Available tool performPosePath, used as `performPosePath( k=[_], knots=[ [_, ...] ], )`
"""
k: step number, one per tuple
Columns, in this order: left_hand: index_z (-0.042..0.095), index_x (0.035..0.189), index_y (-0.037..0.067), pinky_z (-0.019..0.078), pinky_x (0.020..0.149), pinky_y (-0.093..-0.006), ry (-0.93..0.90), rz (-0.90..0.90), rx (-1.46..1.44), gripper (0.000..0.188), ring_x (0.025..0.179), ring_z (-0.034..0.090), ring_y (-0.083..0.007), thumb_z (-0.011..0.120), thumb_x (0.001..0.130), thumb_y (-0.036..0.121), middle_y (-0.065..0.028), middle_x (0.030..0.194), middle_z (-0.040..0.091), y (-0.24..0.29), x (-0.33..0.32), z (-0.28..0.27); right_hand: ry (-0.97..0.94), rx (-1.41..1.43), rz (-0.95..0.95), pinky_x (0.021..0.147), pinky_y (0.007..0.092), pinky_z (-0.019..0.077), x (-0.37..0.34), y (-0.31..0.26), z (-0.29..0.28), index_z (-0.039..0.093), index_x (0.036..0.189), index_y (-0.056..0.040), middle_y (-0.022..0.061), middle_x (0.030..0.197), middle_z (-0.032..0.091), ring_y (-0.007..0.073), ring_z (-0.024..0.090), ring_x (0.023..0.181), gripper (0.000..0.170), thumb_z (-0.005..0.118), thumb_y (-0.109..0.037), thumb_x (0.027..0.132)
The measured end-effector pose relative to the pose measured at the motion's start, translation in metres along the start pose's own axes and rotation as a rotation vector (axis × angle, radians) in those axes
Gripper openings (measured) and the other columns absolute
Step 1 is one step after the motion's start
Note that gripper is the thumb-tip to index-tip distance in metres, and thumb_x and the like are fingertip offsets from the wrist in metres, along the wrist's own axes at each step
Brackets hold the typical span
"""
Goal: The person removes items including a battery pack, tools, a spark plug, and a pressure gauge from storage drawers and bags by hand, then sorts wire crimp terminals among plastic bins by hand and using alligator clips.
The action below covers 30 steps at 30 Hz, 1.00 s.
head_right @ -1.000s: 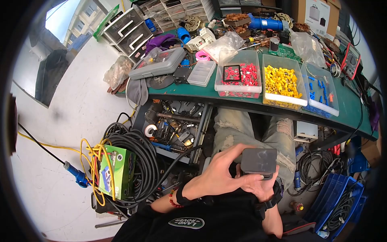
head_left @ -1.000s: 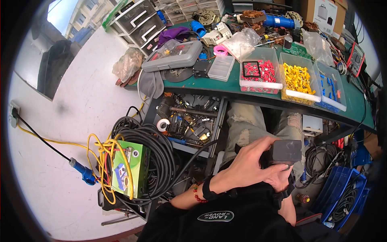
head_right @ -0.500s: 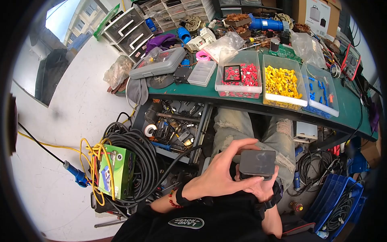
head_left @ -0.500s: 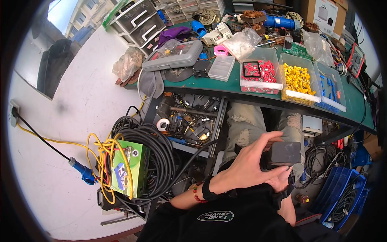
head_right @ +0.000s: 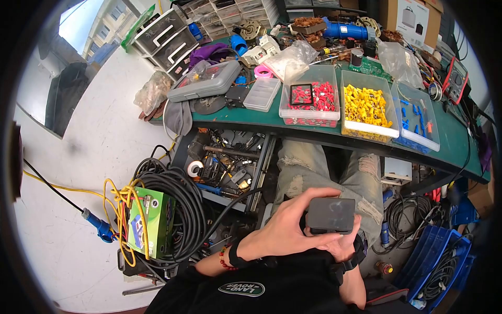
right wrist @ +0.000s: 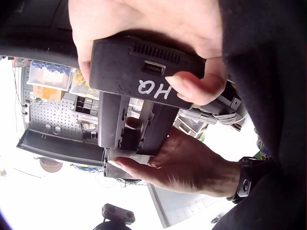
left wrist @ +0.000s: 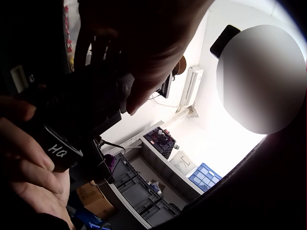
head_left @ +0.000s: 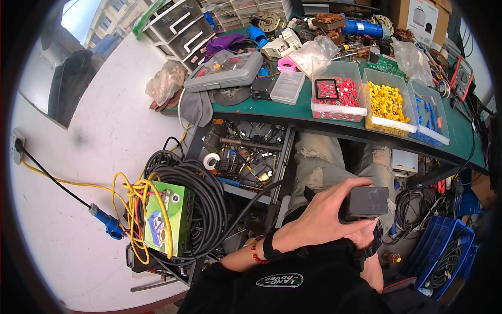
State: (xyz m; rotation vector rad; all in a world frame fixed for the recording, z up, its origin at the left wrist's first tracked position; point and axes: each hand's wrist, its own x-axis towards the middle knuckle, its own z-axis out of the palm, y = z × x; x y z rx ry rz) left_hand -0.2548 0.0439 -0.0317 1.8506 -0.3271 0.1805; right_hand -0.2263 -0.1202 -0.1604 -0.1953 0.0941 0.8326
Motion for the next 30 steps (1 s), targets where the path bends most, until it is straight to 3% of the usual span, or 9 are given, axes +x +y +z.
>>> performPosePath(
  k=[4, 7, 10, 18, 23, 26, 30],
  knots=[
    [0.044, 0.132, 0.004, 0.0494, 0.088, -0.0383, 0.039, 0.028, -0.006, 0.069, 0.105, 0.062, -0.035, 0.079, 0.076, 0.022, -0.0179, 0.119, 0.059, 0.003, 0.001, 0.001, 0.13, -0.015, -0.073, 0.064, 0.0441, 0.0561, 0.0, 0.003, 0.011, 0.053, 0.124, -0.0067, 0.015, 0.105, 0.061, 0.0345, 0.063, 0.086, 0.078, 0.05, -0.068, 0.077],
    [0.043, 0.134, 0.004, 0.049, 0.089, -0.0378, 0.026, -0.02, -0.073, 0.074, 0.104, 0.063, -0.0327, 0.082, 0.073, 0.02, -0.0172, 0.119, 0.059, 0.005, 0.0, 0.002, 0.166, -0.114, -0.119, 0.064, 0.0439, 0.056, 0.0, 0.002, 0.002, 0.053, 0.124, -0.0067, 0.0147, 0.105, 0.062, 0.0337, 0.063, 0.086, 0.077, 0.05, -0.068, 0.076],
    [0.044, 0.135, 0.004, 0.0487, 0.09, -0.0371, 0.058, 0.052, -0.077, 0.077, 0.104, 0.063, -0.0298, 0.083, 0.07, 0.018, -0.0161, 0.118, 0.06, 0.003, 0.001, 0.005, 0.2, -0.215, -0.164, 0.064, 0.0438, 0.056, 0.0, 0.001, -0.01, 0.054, 0.123, -0.0067, 0.0144, 0.104, 0.062, 0.033, 0.063, 0.087, 0.077, 0.051, -0.067, 0.076],
    [0.048, 0.132, 0.003, 0.0483, 0.093, -0.0359, -0.056, -0.028, -0.23, 0.068, 0.107, 0.063, -0.028, 0.08, 0.073, 0.011, -0.0156, 0.117, 0.062, 0.001, 0.0, 0.004, 0.281, -0.449, -0.268, 0.064, 0.0436, 0.0559, 0.0, 0.0, -0.027, 0.055, 0.122, -0.0068, 0.0136, 0.103, 0.063, 0.0313, 0.064, 0.087, 0.076, 0.052, -0.066, 0.075],
    [0.048, 0.133, 0.005, 0.0504, 0.092, -0.0341, -0.001, -0.012, -0.101, 0.071, 0.109, 0.064, -0.0239, 0.083, 0.071, 0.015, -0.0112, 0.122, 0.063, -0.003, -0.002, 0.005, 0.208, -0.074, -0.023, 0.04, 0.0373, 0.0478, -0.003, 0.001, -0.008, 0.057, 0.12, -0.0078, 0.0141, 0.096, 0.064, 0.0285, 0.064, 0.064, 0.074, 0.053, -0.065, 0.073],
    [0.049, 0.133, 0.005, 0.0506, 0.092, -0.0336, 0.013, -0.014, -0.113, 0.071, 0.109, 0.064, -0.0244, 0.083, 0.071, 0.014, -0.011, 0.122, 0.063, -0.004, -0.002, 0.006, 0.208, -0.088, 0.004, 0.032, 0.0347, 0.0411, -0.004, 0.0, -0.005, 0.057, 0.119, -0.0082, 0.0148, 0.093, 0.064, 0.0285, 0.061, 0.054, 0.075, 0.053, -0.067, 0.073],
    [0.049, 0.133, 0.005, 0.051, 0.092, -0.0334, 0.013, -0.04, -0.128, 0.071, 0.109, 0.065, -0.0251, 0.083, 0.071, 0.015, -0.0113, 0.122, 0.063, -0.002, -0.002, 0.006, 0.215, -0.167, -0.025, 0.033, 0.0348, 0.0425, -0.004, 0.0, -0.003, 0.057, 0.12, -0.009, 0.0144, 0.094, 0.064, 0.0284, 0.061, 0.055, 0.076, 0.052, -0.069, 0.073]
  ],
)
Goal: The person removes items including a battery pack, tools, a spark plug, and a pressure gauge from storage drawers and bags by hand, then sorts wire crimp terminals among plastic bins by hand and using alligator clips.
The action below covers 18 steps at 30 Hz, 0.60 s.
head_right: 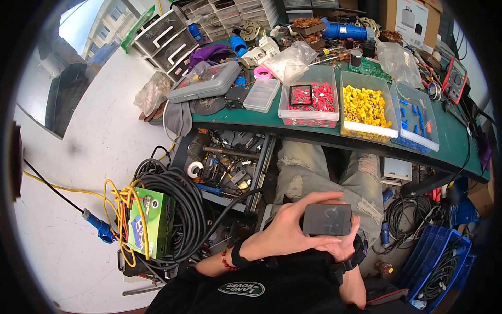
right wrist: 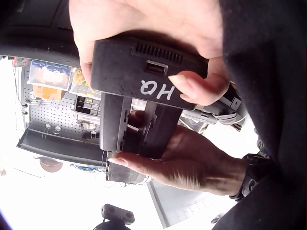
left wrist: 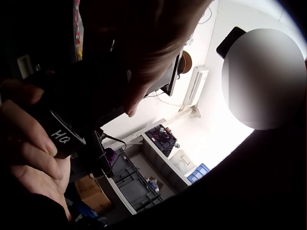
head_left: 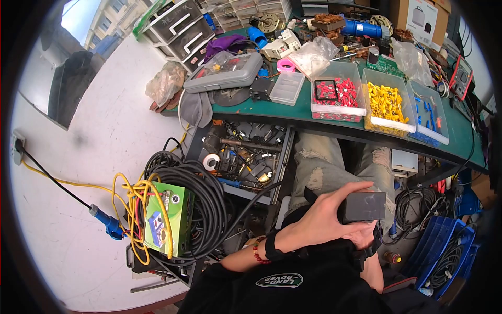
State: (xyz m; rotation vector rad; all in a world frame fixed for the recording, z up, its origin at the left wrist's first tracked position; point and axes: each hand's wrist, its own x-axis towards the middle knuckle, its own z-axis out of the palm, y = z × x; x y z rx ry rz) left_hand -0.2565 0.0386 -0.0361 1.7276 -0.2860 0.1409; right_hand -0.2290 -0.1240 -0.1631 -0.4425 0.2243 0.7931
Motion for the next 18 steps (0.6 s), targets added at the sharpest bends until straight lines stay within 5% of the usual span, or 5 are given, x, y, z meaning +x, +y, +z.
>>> performPosePath(
  k=[15, 18],
  knots=[
    [0.048, 0.129, 0.004, 0.0525, 0.09, -0.0349, 0.092, 0.022, 0.035, 0.068, 0.107, 0.066, -0.0266, 0.083, 0.073, 0.02, -0.0126, 0.118, 0.065, -0.003, -0.003, 0.011, -0.009, 0.057, -0.055, 0.034, 0.0342, 0.0419, 0.002, 0.001, 0.005, 0.058, 0.117, -0.0091, 0.0118, 0.095, 0.063, 0.027, 0.06, 0.06, 0.07, 0.051, -0.066, 0.076],
    [0.045, 0.131, 0.005, 0.05, 0.089, -0.0373, 0.07, -0.003, -0.002, 0.07, 0.106, 0.064, -0.0331, 0.082, 0.072, 0.018, -0.0174, 0.118, 0.062, -0.004, -0.004, 0.011, -0.095, 0.19, -0.027, 0.045, 0.0369, 0.0501, 0.001, 0.002, 0.009, 0.058, 0.117, -0.0095, 0.0122, 0.1, 0.063, 0.0282, 0.062, 0.069, 0.069, 0.052, -0.064, 0.076]
  ],
)
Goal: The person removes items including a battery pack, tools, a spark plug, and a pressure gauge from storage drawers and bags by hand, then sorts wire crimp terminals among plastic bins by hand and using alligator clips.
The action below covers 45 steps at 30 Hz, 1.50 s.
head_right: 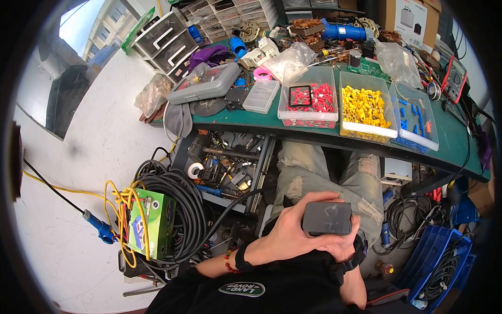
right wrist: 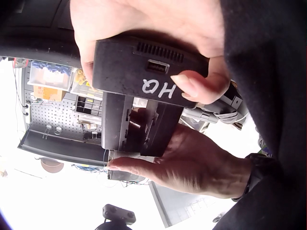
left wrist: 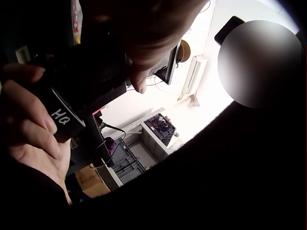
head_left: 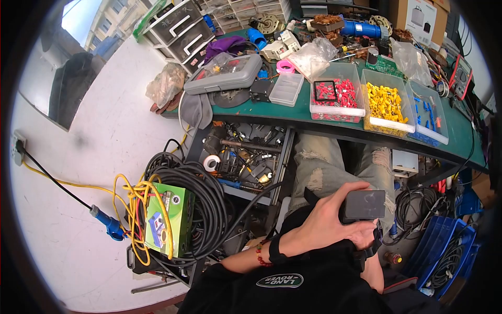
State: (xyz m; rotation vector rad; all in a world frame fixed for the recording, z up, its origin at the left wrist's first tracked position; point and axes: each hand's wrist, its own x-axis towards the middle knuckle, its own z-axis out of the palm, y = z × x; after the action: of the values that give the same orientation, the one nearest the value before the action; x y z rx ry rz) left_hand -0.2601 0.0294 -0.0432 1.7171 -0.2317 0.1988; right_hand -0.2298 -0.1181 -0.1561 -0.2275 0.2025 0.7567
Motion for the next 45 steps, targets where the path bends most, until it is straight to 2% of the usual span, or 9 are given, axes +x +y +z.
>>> performPosePath(
  k=[2, 6, 8, 15, 23, 34, 36, 42, 45],
  knots=[
    [0.045, 0.131, 0.005, 0.05, 0.089, -0.0374, -0.011, 0.021, 0.007, 0.071, 0.105, 0.064, -0.0326, 0.083, 0.073, 0.019, -0.0173, 0.117, 0.062, 0.003, 0.0, -0.001, 0.153, -0.43, -0.251, 0.064, 0.042, 0.0556, -0.002, 0.004, 0.016, 0.057, 0.118, -0.0098, 0.0126, 0.108, 0.061, 0.03, 0.063, 0.084, 0.068, 0.053, -0.064, 0.077],
    [0.044, 0.132, 0.004, 0.0526, 0.089, -0.0359, -0.04, 0.015, 0.049, 0.076, 0.108, 0.065, -0.0269, 0.085, 0.071, 0.026, -0.013, 0.119, 0.064, 0.001, 0.001, -0.003, 0.116, -0.445, -0.188, 0.078, 0.0481, 0.0543, 0.001, -0.002, 0.0, 0.056, 0.121, -0.0096, 0.0139, 0.114, 0.06, 0.0332, 0.061, 0.096, 0.071, 0.054, -0.065, 0.077],
    [0.043, 0.133, 0.004, 0.0525, 0.088, -0.0361, -0.062, -0.013, 0.076, 0.077, 0.108, 0.065, -0.0273, 0.084, 0.072, 0.025, -0.0137, 0.119, 0.063, 0.004, 0.002, -0.008, -0.02, 0.039, 0.017, 0.075, 0.0496, 0.0545, 0.001, -0.003, 0.001, 0.054, 0.124, -0.0082, 0.0155, 0.115, 0.059, 0.0361, 0.062, 0.094, 0.076, 0.052, -0.067, 0.077],
    [0.036, 0.142, 0.005, 0.0518, 0.083, -0.0351, -0.15, -0.057, 0.101, 0.08, 0.103, 0.065, -0.0277, 0.08, 0.077, 0.02, -0.0162, 0.122, 0.06, 0.002, -0.003, -0.016, -0.039, 0.002, 0.055, 0.075, 0.0494, 0.0541, 0.004, -0.003, -0.008, 0.051, 0.128, -0.006, 0.0191, 0.113, 0.058, 0.0389, 0.061, 0.09, 0.083, 0.049, -0.071, 0.077],
    [0.033, 0.146, 0.006, 0.0511, 0.077, -0.0315, -0.188, -0.12, 0.021, 0.079, 0.099, 0.063, -0.0217, 0.076, 0.081, 0.016, -0.0151, 0.126, 0.058, 0.004, -0.002, -0.02, -0.117, 0.012, 0.119, 0.035, 0.029, 0.0384, 0.003, -0.005, -0.005, 0.048, 0.129, 0.0005, 0.0304, 0.1, 0.056, 0.0306, 0.059, 0.063, 0.1, 0.033, -0.083, 0.076],
    [0.039, 0.142, 0.004, 0.0515, 0.073, -0.0304, -0.111, -0.058, 0.027, 0.073, 0.095, 0.064, -0.0195, 0.077, 0.08, 0.016, -0.0148, 0.125, 0.06, -0.003, -0.005, -0.013, -0.079, -0.01, 0.081, 0.037, 0.029, 0.0406, 0.004, -0.003, -0.01, 0.046, 0.131, 0.0011, 0.0301, 0.099, 0.055, 0.0309, 0.058, 0.065, 0.108, 0.032, -0.088, 0.072],
    [0.04, 0.139, 0.002, 0.0537, 0.08, -0.0337, -0.139, -0.102, 0.021, 0.071, 0.11, 0.061, -0.0298, 0.076, 0.079, 0.016, -0.0199, 0.127, 0.056, 0.002, -0.005, -0.014, -0.035, -0.067, 0.06, 0.036, 0.0296, 0.0407, 0.004, -0.004, -0.014, 0.046, 0.131, 0.001, 0.0294, 0.1, 0.055, 0.0326, 0.059, 0.067, 0.107, 0.033, -0.088, 0.072],
    [0.05, 0.134, 0.003, 0.0518, 0.072, -0.0314, -0.135, 0.083, 0.09, 0.068, 0.098, 0.064, -0.0246, 0.08, 0.076, 0.02, -0.0145, 0.124, 0.06, -0.008, -0.006, -0.011, 0.005, -0.129, 0.008, 0.073, 0.0417, 0.0539, -0.005, -0.001, -0.021, 0.047, 0.13, -0.0011, 0.0221, 0.109, 0.057, 0.036, 0.059, 0.091, 0.101, 0.044, -0.084, 0.072],
    [0.051, 0.129, 0.0, 0.0511, 0.089, -0.0366, -0.178, 0.051, 0.057, 0.059, 0.108, 0.061, -0.0352, 0.076, 0.077, 0.012, -0.0187, 0.12, 0.059, 0.002, -0.004, -0.012, -0.109, -0.772, -0.112, 0.091, 0.0463, 0.0482, -0.015, -0.008, -0.022, 0.042, 0.133, -0.0038, 0.0198, 0.121, 0.053, 0.0344, 0.055, 0.107, 0.094, 0.052, -0.077, 0.075]
  ],
)
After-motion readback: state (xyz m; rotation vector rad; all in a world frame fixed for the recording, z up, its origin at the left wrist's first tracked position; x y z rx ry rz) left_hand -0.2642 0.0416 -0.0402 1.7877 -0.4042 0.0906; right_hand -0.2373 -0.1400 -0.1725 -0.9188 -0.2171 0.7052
